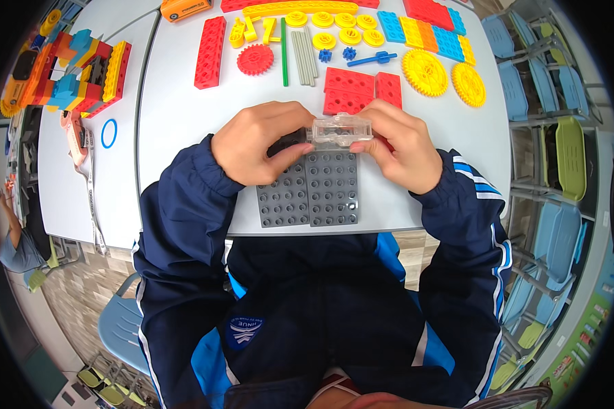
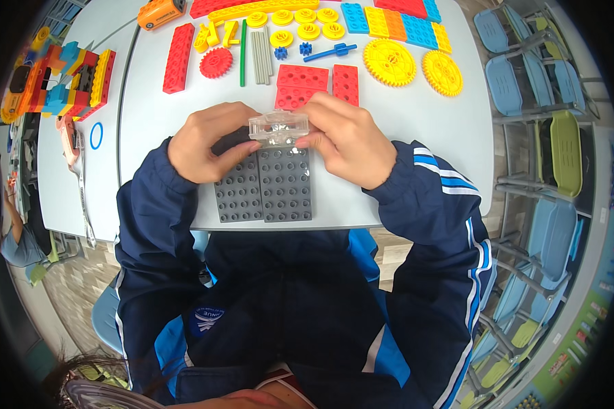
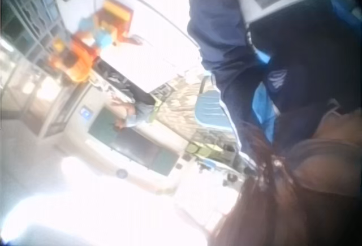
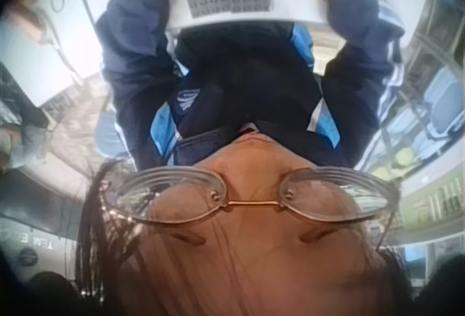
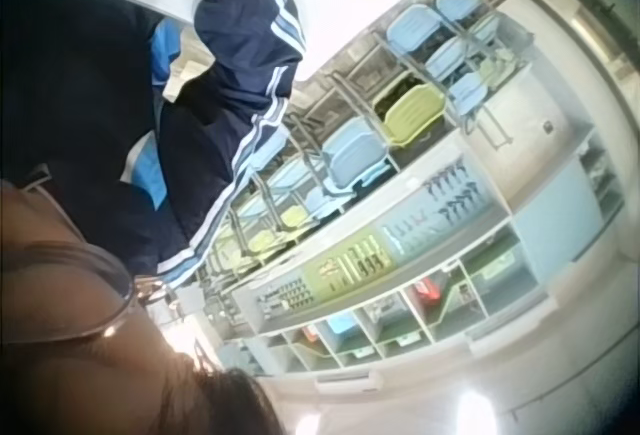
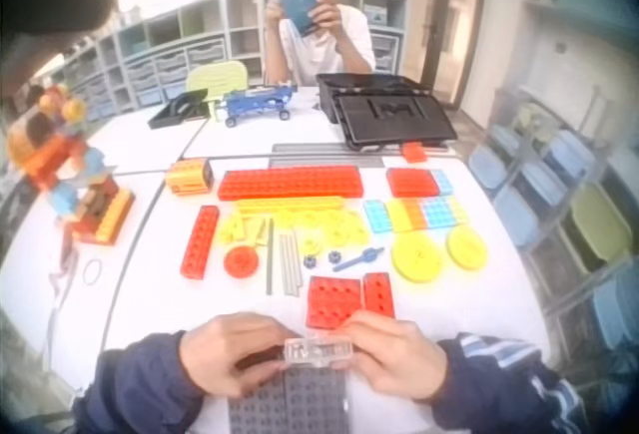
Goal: The person assembles red and gray building blocks on a white table, inserting a green rod into a red block and then into an orange motor unit. The person handles multiple block pieces and rods, arranging them on the table.
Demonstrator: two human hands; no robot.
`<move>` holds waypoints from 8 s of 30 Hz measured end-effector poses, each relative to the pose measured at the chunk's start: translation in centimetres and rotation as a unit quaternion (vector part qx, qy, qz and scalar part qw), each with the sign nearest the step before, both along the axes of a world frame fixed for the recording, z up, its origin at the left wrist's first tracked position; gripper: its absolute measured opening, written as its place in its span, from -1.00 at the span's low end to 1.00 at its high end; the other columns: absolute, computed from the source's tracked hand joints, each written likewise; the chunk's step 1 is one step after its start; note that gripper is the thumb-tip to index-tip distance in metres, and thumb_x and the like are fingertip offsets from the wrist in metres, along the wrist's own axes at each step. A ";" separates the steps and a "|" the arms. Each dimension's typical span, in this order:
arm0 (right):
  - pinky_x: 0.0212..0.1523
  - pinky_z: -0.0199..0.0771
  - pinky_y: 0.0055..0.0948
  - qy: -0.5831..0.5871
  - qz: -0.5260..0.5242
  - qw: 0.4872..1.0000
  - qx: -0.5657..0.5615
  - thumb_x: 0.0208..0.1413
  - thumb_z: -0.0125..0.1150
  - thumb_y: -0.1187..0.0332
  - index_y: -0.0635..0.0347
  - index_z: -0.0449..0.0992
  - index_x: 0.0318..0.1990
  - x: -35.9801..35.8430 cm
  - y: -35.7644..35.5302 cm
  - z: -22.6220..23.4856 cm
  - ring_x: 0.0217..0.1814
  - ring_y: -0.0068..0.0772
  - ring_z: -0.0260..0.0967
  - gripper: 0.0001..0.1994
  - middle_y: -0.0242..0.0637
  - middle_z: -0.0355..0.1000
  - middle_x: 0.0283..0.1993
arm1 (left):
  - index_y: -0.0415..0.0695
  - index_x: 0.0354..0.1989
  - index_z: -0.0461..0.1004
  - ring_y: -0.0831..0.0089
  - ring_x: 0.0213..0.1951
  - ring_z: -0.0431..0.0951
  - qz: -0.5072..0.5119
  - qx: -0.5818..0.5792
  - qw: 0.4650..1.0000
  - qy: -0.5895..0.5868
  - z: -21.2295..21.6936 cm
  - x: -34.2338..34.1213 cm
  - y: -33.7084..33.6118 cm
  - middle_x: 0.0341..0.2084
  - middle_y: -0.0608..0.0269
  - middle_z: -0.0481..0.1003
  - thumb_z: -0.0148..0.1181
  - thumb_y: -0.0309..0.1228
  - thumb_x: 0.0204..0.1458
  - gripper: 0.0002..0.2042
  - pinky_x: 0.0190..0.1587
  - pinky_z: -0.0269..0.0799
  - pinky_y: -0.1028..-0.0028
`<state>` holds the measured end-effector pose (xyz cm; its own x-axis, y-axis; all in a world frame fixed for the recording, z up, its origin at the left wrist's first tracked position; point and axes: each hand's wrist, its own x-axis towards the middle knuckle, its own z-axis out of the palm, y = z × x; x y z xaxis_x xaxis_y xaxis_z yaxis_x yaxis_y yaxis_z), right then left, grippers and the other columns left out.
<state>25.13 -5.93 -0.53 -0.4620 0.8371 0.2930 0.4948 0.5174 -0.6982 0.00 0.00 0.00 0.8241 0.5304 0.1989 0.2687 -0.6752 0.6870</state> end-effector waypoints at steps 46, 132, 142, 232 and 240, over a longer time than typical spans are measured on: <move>-0.20 0.40 -0.57 0.246 0.016 0.964 -0.095 0.04 0.36 0.40 0.24 0.38 0.14 0.4 0.0 0.2 -0.22 -0.55 0.41 -0.51 -0.24 0.48 -0.13 | -0.29 0.05 0.39 0.32 0.07 0.46 0.023 -0.443 0.862 -0.244 -1.0 0.2 -1.3 -0.05 0.03 0.51 0.04 -0.45 0.20 -0.72 0.19 0.26 0.33; -0.01 0.41 -0.56 0.369 -0.129 0.915 -0.104 0.18 0.21 0.46 0.34 0.36 0.02 0.2 1.7 -1.1 -0.04 -0.55 0.42 -0.70 -0.19 0.50 -0.07 | 0.12 -0.11 0.64 0.14 0.22 0.23 -0.071 -0.014 0.993 0.094 0.2 -0.9 -0.1 0.24 0.17 0.31 0.48 -0.27 -0.30 -0.56 0.27 -0.08 0.19; 0.03 0.34 -0.56 0.320 -0.120 0.933 -0.113 0.18 0.21 0.46 0.35 0.36 0.05 0.2 1.6 -1.2 0.00 -0.53 0.39 -0.68 -0.20 0.48 -0.01 | 0.09 -0.17 0.65 0.20 0.20 0.28 -0.046 -0.001 0.992 0.114 0.3 -1.7 0.2 0.17 0.15 0.36 0.53 -0.33 -0.32 -0.58 0.24 -0.05 0.18; -0.24 0.54 -0.56 0.251 -0.177 0.952 -0.004 0.15 0.25 0.38 0.31 0.44 0.03 0.6 5.1 -2.3 -0.21 -0.50 0.52 -0.68 -0.17 0.53 -0.20 | 0.03 0.00 0.52 0.30 0.19 0.31 0.112 0.163 0.978 0.071 -2.1 0.9 -1.6 0.06 0.34 0.46 0.27 -0.31 0.03 -0.68 0.25 -0.18 -0.03; -0.29 0.55 -0.54 0.172 -0.181 0.964 0.088 0.14 0.25 0.34 0.29 0.47 -0.04 0.2 4.6 -1.9 -0.31 -0.41 0.57 -0.71 -0.18 0.57 -0.27 | 0.05 -0.05 0.53 0.30 0.14 0.35 0.115 0.173 0.977 0.046 -2.2 1.1 -1.4 -0.01 0.32 0.48 0.27 -0.29 0.01 -0.70 0.21 -0.17 0.00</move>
<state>25.28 -1.31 -2.43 0.0020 0.8486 0.5290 0.4201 0.4794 -0.7705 1.08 -1.44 -2.20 0.7139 0.6171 0.3310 0.4899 -0.7779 0.3936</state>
